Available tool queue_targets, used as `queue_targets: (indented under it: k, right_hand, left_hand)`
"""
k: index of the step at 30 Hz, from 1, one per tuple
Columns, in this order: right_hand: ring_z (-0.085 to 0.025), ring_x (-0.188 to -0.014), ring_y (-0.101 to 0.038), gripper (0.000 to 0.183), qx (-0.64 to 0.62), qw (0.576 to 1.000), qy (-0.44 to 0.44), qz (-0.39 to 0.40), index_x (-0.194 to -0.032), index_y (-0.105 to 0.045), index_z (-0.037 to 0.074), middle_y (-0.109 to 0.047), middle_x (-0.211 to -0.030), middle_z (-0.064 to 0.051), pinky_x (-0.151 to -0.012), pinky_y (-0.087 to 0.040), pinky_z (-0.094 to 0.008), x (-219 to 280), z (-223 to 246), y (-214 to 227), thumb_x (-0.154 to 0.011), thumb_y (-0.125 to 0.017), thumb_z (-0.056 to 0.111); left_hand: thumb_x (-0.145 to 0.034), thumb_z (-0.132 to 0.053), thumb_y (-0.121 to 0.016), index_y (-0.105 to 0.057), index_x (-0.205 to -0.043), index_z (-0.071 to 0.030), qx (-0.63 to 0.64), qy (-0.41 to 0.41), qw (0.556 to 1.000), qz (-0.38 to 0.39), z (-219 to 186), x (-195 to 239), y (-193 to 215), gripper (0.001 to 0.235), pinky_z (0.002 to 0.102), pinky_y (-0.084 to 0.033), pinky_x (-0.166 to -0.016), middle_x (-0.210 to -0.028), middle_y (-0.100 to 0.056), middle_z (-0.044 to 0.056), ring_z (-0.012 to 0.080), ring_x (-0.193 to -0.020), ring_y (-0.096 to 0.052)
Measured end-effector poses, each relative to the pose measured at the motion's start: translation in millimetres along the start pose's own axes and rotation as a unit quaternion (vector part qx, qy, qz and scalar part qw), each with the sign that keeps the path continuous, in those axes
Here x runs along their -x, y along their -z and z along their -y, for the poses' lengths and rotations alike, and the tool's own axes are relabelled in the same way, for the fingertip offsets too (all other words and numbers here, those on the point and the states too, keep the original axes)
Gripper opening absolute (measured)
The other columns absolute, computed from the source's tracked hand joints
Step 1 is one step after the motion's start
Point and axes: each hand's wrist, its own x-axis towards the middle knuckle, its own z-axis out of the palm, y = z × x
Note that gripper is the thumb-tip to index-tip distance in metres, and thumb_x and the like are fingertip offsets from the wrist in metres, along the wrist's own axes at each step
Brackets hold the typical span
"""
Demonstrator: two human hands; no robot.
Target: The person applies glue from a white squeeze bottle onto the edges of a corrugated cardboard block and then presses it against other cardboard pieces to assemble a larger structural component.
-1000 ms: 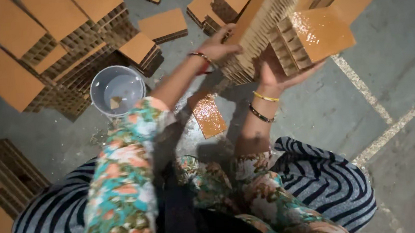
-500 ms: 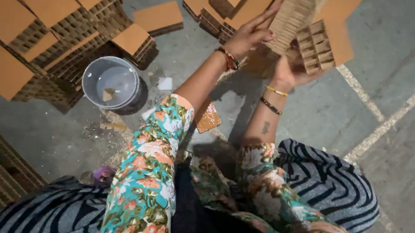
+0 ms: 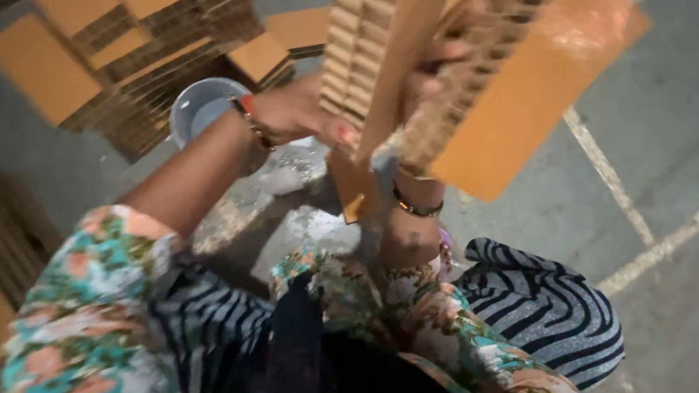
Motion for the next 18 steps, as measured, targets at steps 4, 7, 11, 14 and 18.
queue_targets:
  k: [4, 7, 11, 14, 18]
  right_hand:
    - [-0.031, -0.133, -0.051, 0.06, 0.025, 0.992, -0.121, -0.03, -0.156, -0.039, 0.003, -0.043, -0.155, -0.016, -0.11, -0.05, -0.047, 8.6, -53.0, -3.9, -0.108, -0.057, 0.034]
    - [-0.029, -0.129, -0.054, 0.06, 0.153, 0.977, -0.12, -0.088, -0.154, -0.04, 0.002, -0.047, -0.151, -0.015, -0.109, -0.05, -0.044, 6.9, -60.6, -4.3, -0.111, -0.058, 0.039]
    - [-0.026, -0.127, -0.059, 0.061, 0.378, 0.909, -0.068, -0.162, -0.154, -0.04, 0.0, -0.055, -0.144, -0.014, -0.11, -0.051, -0.042, -4.1, -60.6, -5.7, -0.114, -0.06, 0.042]
    - [-0.021, -0.127, -0.062, 0.066, 0.496, 0.844, -0.04, -0.2, -0.162, -0.039, 0.001, -0.06, -0.143, -0.011, -0.112, -0.053, -0.036, 1.0, -86.3, 3.4, -0.111, -0.064, 0.035]
    - [-0.023, -0.132, -0.061, 0.067, 0.488, 0.841, -0.067, -0.223, -0.159, -0.039, 0.003, -0.058, -0.148, -0.011, -0.113, -0.053, -0.04, 4.3, -110.9, 28.6, -0.107, -0.065, 0.036]
  left_hand:
    - [-0.09, -0.027, -0.085, -0.034, -0.164, 0.003, 0.023, 0.068, 0.988, -0.137, -43.0, 75.7, -13.2, 0.094, 0.04, -0.05, -0.114, -0.151, -0.056, 0.016, 0.0236, -0.137, -0.057]
    - [-0.089, -0.028, -0.084, -0.017, -0.167, -0.008, 0.014, 0.045, 0.971, -0.236, -57.1, 105.1, -25.8, 0.104, 0.039, -0.051, -0.115, -0.153, -0.053, 0.01, 0.0205, -0.14, -0.054]
    - [-0.086, -0.022, -0.09, 0.0, -0.165, -0.018, -0.125, -0.031, 0.94, -0.317, -60.8, 120.3, -38.2, 0.12, 0.041, -0.052, -0.117, -0.156, -0.047, 0.01, 0.0235, -0.143, -0.052]
    - [-0.084, -0.017, -0.092, 0.0, -0.164, -0.021, -0.201, -0.072, 0.914, -0.346, -61.9, 128.8, -38.8, 0.122, 0.043, -0.053, -0.118, -0.157, -0.045, 0.015, 0.0276, -0.144, -0.053]
    - [-0.088, -0.014, -0.092, -0.001, -0.165, -0.021, -0.182, -0.125, 0.899, -0.378, -51.3, 130.6, -45.5, 0.12, 0.044, -0.054, -0.119, -0.154, -0.048, 0.018, 0.0284, -0.143, -0.056]
